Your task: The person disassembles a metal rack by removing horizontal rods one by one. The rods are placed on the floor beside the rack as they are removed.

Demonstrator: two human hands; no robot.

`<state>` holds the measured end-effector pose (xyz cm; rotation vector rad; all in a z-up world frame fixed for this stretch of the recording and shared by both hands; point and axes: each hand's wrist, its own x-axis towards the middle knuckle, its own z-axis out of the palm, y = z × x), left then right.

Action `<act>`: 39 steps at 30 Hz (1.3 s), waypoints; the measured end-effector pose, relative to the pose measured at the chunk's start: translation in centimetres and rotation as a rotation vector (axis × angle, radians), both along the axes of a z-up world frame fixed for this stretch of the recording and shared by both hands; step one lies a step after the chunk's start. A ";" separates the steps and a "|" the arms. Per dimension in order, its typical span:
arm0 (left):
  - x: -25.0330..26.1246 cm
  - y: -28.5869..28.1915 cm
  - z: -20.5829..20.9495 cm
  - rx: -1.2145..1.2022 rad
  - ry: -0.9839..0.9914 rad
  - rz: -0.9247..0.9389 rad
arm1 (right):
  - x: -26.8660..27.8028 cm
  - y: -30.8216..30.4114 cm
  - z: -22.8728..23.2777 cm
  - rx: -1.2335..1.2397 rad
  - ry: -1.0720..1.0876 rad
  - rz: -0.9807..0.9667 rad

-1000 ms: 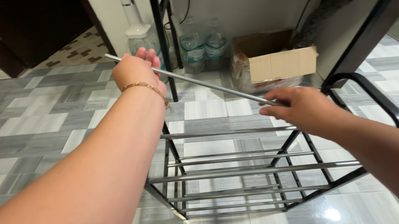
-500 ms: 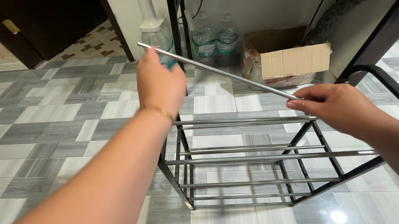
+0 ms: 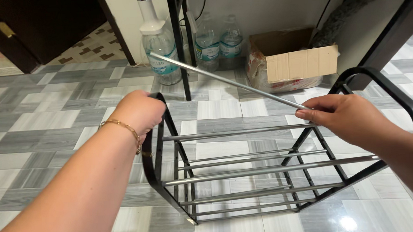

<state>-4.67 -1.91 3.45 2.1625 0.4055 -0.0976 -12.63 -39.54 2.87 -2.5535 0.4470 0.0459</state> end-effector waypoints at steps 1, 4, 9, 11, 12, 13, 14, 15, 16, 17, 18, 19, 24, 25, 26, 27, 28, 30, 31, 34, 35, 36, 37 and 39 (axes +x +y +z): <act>0.3 0.2 -0.3 0.003 -0.008 0.003 | 0.1 0.0 -0.1 0.008 -0.014 0.008; 2.4 0.8 -1.1 -0.035 -0.047 0.004 | 0.5 0.4 -0.1 0.020 -0.030 -0.002; 8.9 2.6 -2.2 -0.332 -0.115 0.018 | 1.0 1.0 0.7 0.077 -0.058 -0.115; 11.0 4.2 -2.6 -0.272 -0.125 0.039 | 1.1 1.5 1.0 0.204 -0.084 -0.127; 11.9 4.8 -2.7 -0.242 -0.130 0.049 | 1.1 1.7 1.2 0.267 -0.098 -0.133; 12.8 5.4 -2.8 -0.248 -0.132 0.030 | 1.2 2.1 1.3 0.277 -0.088 -0.121; 13.7 5.7 -2.7 -0.254 -0.134 0.011 | 1.2 2.5 1.2 0.287 -0.077 -0.110; 14.4 6.0 -2.6 -0.258 -0.136 -0.006 | 1.2 2.9 1.3 0.298 -0.067 -0.096; 14.8 6.3 -2.2 -0.242 -0.120 -0.003 | 1.1 3.1 1.3 0.400 -0.095 -0.077; 15.1 6.4 -1.8 -0.227 -0.101 0.000 | 1.1 3.3 1.3 0.503 -0.122 -0.059; 15.3 6.4 -1.3 -0.211 -0.083 0.002 | 1.1 3.4 1.3 0.606 -0.150 -0.042; 15.2 6.2 -0.6 -0.060 -0.039 -0.033 | 0.9 3.4 1.3 0.637 -0.177 -0.019; 12.9 2.1 4.8 0.749 -0.636 -0.297 | 0.0 2.1 2.2 0.817 -0.384 0.098; 12.4 -0.7 5.5 0.673 -0.838 -0.270 | -0.3 1.6 2.5 0.827 -0.433 0.083; 11.7 -3.8 6.1 0.371 -0.788 -0.370 | -0.7 0.9 2.9 0.836 -0.482 0.069; 11.0 -7.8 6.2 0.070 -0.724 -0.467 | -1.3 0.2 3.3 0.843 -0.534 0.053; 10.2 -11.9 6.3 -0.151 -0.727 -0.631 | -1.9 -0.4 3.6 0.860 -0.568 0.042; 8.2 -20.4 5.9 -0.332 -0.736 -0.790 | -3.0 -1.8 4.1 0.884 -0.640 0.008; 6.7 -24.1 5.5 -0.391 -0.734 -0.821 | -3.7 -2.7 4.2 0.875 -0.654 -0.004; 3.2 -31.8 4.8 -0.622 -0.594 -0.895 | -5.7 -5.3 3.9 0.855 -0.674 -0.063; 2.2 -33.5 4.5 -0.700 -0.519 -0.912 | -6.4 -6.2 3.6 0.856 -0.668 -0.095; 1.2 -35.1 4.1 -0.742 -0.465 -0.922 | -7.3 -7.1 3.2 0.858 -0.663 -0.126; 0.4 -36.4 3.5 -0.779 -0.412 -0.929 | -7.9 -7.9 2.6 0.847 -0.660 -0.164; -0.8 -38.6 2.1 -0.838 -0.323 -0.966 | -9.3 -9.5 1.4 0.828 -0.649 -0.234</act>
